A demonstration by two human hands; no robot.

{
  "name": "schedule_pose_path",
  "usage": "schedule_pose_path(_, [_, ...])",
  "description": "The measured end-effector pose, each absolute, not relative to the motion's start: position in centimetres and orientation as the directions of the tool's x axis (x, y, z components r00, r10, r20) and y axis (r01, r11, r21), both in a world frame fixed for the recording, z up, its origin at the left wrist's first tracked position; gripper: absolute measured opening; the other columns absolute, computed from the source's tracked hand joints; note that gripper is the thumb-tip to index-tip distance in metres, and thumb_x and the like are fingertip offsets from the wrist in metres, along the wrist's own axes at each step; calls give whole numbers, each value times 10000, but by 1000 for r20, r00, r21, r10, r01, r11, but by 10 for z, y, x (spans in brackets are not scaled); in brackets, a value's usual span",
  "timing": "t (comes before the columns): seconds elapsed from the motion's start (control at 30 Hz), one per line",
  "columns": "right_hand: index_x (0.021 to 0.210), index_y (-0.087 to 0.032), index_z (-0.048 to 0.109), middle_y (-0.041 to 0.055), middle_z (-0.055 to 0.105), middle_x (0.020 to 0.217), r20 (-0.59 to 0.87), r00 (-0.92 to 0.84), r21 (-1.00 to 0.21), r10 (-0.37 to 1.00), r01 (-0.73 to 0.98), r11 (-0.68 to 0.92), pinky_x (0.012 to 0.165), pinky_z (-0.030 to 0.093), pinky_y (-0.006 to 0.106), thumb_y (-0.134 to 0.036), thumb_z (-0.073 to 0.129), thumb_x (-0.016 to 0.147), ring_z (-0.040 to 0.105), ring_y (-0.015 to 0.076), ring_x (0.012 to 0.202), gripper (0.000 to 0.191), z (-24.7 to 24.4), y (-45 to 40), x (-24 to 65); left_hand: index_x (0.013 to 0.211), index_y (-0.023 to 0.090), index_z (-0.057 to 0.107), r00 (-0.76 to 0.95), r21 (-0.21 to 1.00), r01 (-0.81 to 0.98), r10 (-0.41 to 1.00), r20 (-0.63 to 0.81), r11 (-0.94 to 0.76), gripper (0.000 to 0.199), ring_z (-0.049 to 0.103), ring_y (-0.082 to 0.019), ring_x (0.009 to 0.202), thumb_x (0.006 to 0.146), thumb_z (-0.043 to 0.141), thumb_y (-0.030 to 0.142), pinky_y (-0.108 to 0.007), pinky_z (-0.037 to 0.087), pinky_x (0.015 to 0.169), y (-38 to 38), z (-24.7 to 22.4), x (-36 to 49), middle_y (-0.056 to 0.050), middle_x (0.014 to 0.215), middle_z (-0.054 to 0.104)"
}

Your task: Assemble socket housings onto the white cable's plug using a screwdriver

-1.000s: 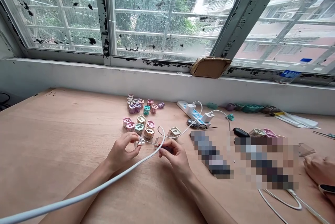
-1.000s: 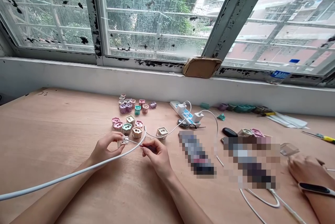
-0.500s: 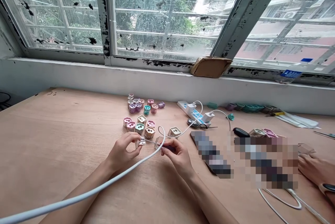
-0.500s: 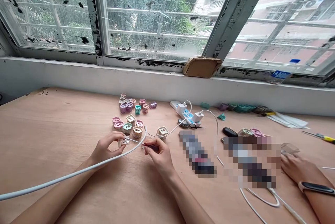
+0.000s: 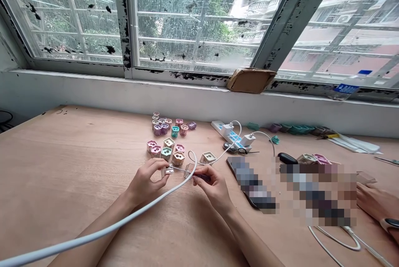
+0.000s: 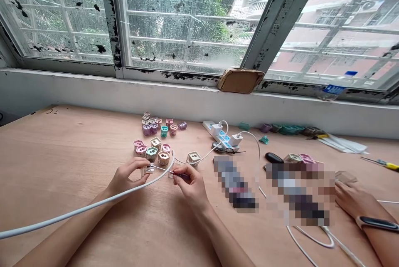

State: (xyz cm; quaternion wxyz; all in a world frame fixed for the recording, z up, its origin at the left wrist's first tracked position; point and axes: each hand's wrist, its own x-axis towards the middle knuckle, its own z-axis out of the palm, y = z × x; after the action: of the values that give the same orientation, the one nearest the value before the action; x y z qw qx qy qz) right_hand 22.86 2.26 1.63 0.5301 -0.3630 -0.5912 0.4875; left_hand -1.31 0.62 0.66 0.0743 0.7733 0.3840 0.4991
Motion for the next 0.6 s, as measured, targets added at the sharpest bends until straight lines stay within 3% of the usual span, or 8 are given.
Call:
schedule_pose_path(0.27, [729,-197,669,59,705,855,287,-169,-957,943,-102,272,604,537,305,-312,833,739,592,151,638,200,14,23,228,1119,211,631,196,565,484,712,674,-668,286,706,-177,942,859,673,100,-294,601,837,4,7,-12,-42,1038,721])
schedule_pose_path(0.6, [672,-204,669,66,708,844,330,-169,-944,929,-41,328,648,522,299,-207,753,724,619,182,716,99,12,24,230,1067,202,668,214,514,471,659,721,-717,226,714,-213,998,861,663,109,-306,614,836,6,8,-13,-73,1034,728])
